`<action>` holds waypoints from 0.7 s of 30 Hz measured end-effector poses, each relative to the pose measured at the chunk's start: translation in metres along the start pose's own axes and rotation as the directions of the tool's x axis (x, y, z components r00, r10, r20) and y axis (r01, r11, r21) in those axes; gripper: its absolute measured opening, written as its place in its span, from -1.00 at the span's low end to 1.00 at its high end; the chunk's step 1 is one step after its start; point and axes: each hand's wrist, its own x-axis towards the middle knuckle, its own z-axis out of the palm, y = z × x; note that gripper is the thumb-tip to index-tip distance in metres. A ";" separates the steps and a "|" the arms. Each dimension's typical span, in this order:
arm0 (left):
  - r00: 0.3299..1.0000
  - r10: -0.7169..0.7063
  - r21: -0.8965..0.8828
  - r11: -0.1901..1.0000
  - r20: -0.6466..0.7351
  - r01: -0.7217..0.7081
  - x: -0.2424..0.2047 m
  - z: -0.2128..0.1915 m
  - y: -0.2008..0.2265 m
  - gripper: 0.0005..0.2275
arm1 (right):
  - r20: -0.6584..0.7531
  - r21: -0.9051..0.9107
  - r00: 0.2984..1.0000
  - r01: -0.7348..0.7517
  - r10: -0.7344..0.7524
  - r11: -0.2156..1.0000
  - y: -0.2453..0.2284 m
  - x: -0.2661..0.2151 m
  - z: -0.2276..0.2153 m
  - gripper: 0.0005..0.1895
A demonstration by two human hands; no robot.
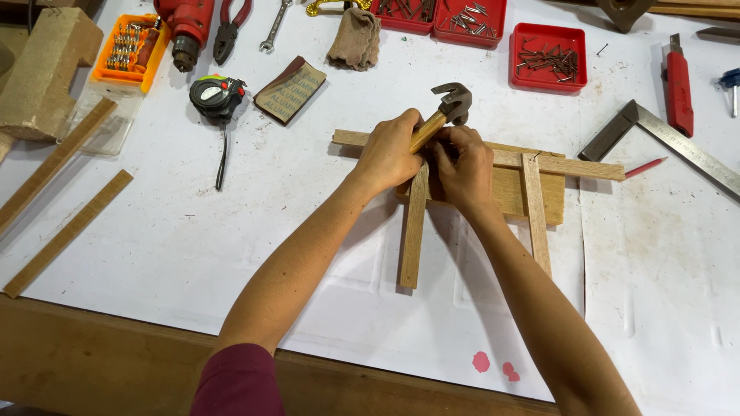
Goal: Measuring, marking, hammering, and sanding small wooden pieces for a furniture-related project at a workbench.
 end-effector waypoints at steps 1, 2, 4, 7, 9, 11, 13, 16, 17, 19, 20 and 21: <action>1.000 0.001 0.000 1.000 -0.002 -0.001 0.001 0.002 -0.002 -0.63 | -0.001 -0.001 1.000 0.002 -0.002 1.000 0.001 0.000 0.000 -0.82; 1.000 0.015 -0.007 1.000 -0.011 -0.015 0.002 0.004 -0.004 -0.64 | -0.003 -0.005 1.000 0.010 -0.011 1.000 0.002 0.000 0.000 -0.84; 0.999 0.027 -0.012 1.000 -0.024 -0.027 0.002 0.004 -0.007 -0.64 | -0.004 -0.005 1.000 0.022 -0.022 1.000 0.003 0.001 0.001 -0.85; 1.000 0.022 -0.002 1.000 -0.020 -0.022 0.001 0.003 -0.005 -0.66 | -0.026 0.011 0.998 0.059 -0.058 0.998 0.006 0.000 0.003 -0.85; 1.000 0.008 -0.027 1.000 0.000 -0.008 0.000 0.002 -0.004 -0.65 | -0.007 -0.032 0.999 0.040 -0.040 0.999 0.010 0.002 0.004 -0.90; 1.000 0.002 -0.031 1.000 0.000 -0.002 -0.001 0.001 -0.005 -0.68 | -0.006 -0.004 1.000 0.015 -0.015 1.000 0.006 0.001 0.004 -0.89; 1.000 -0.006 -0.035 0.999 0.000 0.006 -0.002 0.002 -0.008 -0.72 | -0.003 0.024 1.000 -0.012 0.012 1.000 0.004 0.001 0.003 -0.88; 0.984 0.117 -0.039 0.992 -0.132 -0.123 -0.007 -0.002 -0.011 -0.74 | 0.004 0.029 1.000 0.019 -0.019 0.999 0.000 0.001 0.003 -0.90; 0.993 0.060 -0.060 0.996 -0.105 -0.066 -0.012 -0.009 -0.006 -0.74 | 0.004 0.025 1.000 0.013 -0.013 1.000 -0.001 0.001 0.002 -0.89; 0.997 0.002 -0.078 0.997 -0.076 -0.008 -0.023 -0.021 0.004 -0.72 | 0.003 0.021 1.000 0.007 -0.007 1.000 0.000 0.001 0.002 -0.88; 0.998 -0.037 -0.052 0.998 -0.050 0.034 -0.028 -0.026 0.008 -0.71 | -0.007 0.007 0.999 0.034 -0.034 0.999 0.003 0.001 0.002 -0.88; 0.997 -0.078 -0.026 0.997 -0.025 0.077 -0.034 -0.032 0.012 -0.69 | -0.016 -0.006 0.998 0.061 -0.061 0.998 0.005 0.001 0.003 -0.88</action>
